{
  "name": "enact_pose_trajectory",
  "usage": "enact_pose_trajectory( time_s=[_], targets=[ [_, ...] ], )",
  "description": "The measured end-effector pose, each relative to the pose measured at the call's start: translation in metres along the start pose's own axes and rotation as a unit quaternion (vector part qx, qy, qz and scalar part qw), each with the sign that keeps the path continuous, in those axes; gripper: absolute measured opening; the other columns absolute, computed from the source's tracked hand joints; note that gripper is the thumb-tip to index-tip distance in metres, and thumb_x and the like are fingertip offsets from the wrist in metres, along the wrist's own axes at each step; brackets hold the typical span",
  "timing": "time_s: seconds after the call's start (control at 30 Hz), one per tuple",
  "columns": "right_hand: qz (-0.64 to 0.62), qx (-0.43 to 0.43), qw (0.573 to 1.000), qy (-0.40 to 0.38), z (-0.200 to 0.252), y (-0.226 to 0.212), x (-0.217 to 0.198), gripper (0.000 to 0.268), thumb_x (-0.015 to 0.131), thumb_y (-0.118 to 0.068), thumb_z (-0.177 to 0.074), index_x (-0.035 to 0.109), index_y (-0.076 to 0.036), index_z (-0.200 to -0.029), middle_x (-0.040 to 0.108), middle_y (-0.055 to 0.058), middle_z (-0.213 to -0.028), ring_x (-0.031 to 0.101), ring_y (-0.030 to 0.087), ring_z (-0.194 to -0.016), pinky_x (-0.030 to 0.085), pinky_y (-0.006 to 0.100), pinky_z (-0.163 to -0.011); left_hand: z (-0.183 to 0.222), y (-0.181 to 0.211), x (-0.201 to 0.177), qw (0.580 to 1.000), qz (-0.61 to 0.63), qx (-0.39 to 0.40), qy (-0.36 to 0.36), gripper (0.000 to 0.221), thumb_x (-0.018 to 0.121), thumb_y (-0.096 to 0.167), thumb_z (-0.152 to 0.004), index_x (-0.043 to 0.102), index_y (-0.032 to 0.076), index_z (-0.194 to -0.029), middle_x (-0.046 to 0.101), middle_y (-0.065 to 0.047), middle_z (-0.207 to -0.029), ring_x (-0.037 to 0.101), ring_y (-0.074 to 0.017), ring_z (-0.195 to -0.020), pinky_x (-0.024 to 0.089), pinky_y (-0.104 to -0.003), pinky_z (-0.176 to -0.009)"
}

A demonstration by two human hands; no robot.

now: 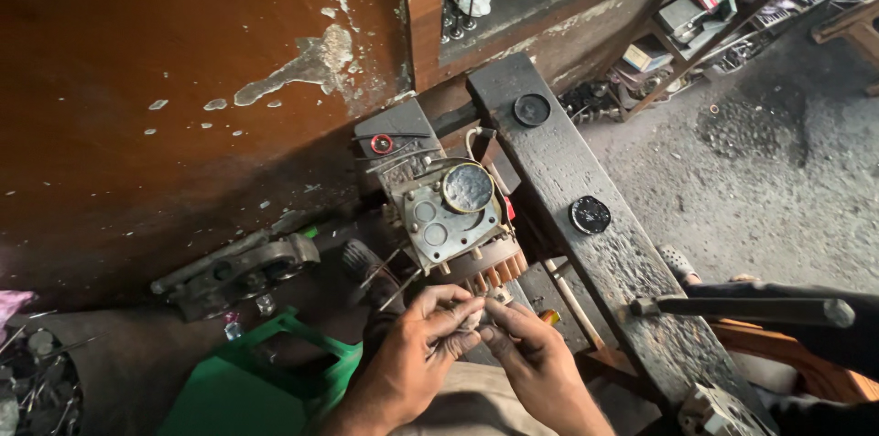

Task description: The person is lapping engine valves. They use a wooden tool to rotate a valve within a cylinder head by rubbing the tool handle between their palms, repeatedly lifting and pressing the valve back into place.

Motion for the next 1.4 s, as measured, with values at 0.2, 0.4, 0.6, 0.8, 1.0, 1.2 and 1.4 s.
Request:
enact_pose_trajectory(
  time_s=[0.2,0.4,0.6,0.8,1.0,1.2,1.4],
  targets=[
    [-0.1,0.069,0.993,-0.01,-0.002,-0.004,0.009,0.022,0.066,-0.008,-0.096,0.069,0.001,-0.116,0.071,0.003,-0.085,0.062,0.007,-0.077,0.051,0.021,-0.068,-0.005,-0.008,-0.007,0.998,0.008,-0.059,0.023,0.033,0.078,0.012,-0.085,0.074,0.008,-0.118,0.076,-0.007,-0.107,0.077,-0.0183,-0.096,0.063,-0.03,-0.084],
    [-0.451,0.258,0.844,-0.133,0.008,0.002,0.022,0.019,0.058,-0.019,-0.101,0.06,0.0,-0.104,0.053,0.005,-0.066,0.038,0.008,-0.044,0.03,0.023,-0.04,-0.004,0.005,-0.015,0.998,0.009,0.062,-0.009,0.017,0.075,0.011,-0.092,0.078,0.005,-0.108,0.078,-0.008,-0.105,0.075,-0.0198,-0.1,0.06,-0.032,-0.09],
    [-0.444,0.272,0.819,-0.24,0.028,0.008,-0.007,0.031,0.059,-0.025,-0.1,0.06,0.001,-0.116,0.053,0.006,-0.063,0.037,0.01,-0.044,0.028,0.025,-0.04,0.003,-0.014,0.005,0.975,0.188,-0.008,-0.118,0.015,0.071,0.013,-0.098,0.076,0.005,-0.111,0.076,-0.008,-0.11,0.073,-0.0193,-0.106,0.06,-0.034,-0.098],
    [-0.339,0.237,0.903,-0.117,0.021,0.033,-0.047,0.028,0.065,-0.02,-0.098,0.062,0.001,-0.116,0.053,0.002,-0.068,0.042,0.01,-0.05,0.032,0.025,-0.043,-0.007,-0.045,0.044,0.942,0.212,-0.153,-0.208,0.059,0.066,0.01,-0.095,0.046,0.014,-0.15,0.067,-0.012,-0.134,0.063,-0.0213,-0.121,0.05,-0.038,-0.107],
    [-0.062,0.273,0.959,-0.043,0.016,0.054,-0.066,0.047,0.063,-0.012,-0.094,0.056,-0.01,-0.14,0.069,0.002,-0.098,0.057,0.01,-0.077,0.049,0.025,-0.066,-0.013,-0.058,0.05,0.939,-0.102,-0.212,-0.251,0.073,0.073,0.02,-0.093,0.035,0.013,-0.155,0.066,-0.017,-0.131,0.061,-0.0297,-0.121,0.049,-0.043,-0.105],
    [-0.191,0.255,0.945,0.074,0.01,0.026,-0.073,0.057,0.054,-0.013,-0.099,0.049,-0.012,-0.156,0.074,0.018,-0.115,0.068,0.024,-0.081,0.058,0.035,-0.068,-0.02,-0.079,0.002,0.957,-0.147,-0.25,-0.002,0.034,0.066,0.027,-0.093,0.062,0.01,-0.123,0.073,-0.013,-0.117,0.074,-0.0245,-0.103,0.061,-0.038,-0.088],
    [-0.249,0.143,0.956,-0.06,-0.026,-0.016,-0.063,0.032,0.061,-0.009,-0.102,0.056,0.001,-0.132,0.077,0.021,-0.103,0.073,0.028,-0.077,0.055,0.033,-0.06,-0.008,-0.121,-0.042,0.9,-0.38,-0.111,0.183,0.056,0.08,0.032,-0.082,0.06,0.003,-0.126,0.065,-0.02,-0.12,0.059,-0.0403,-0.114,0.047,-0.049,-0.097]
  ],
)
Point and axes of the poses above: each hand's wrist, its own z-axis away from the middle knuckle, its own x-axis out of the palm, y = z × x, the point moved 6 cm from there along -z, towards the middle knuckle
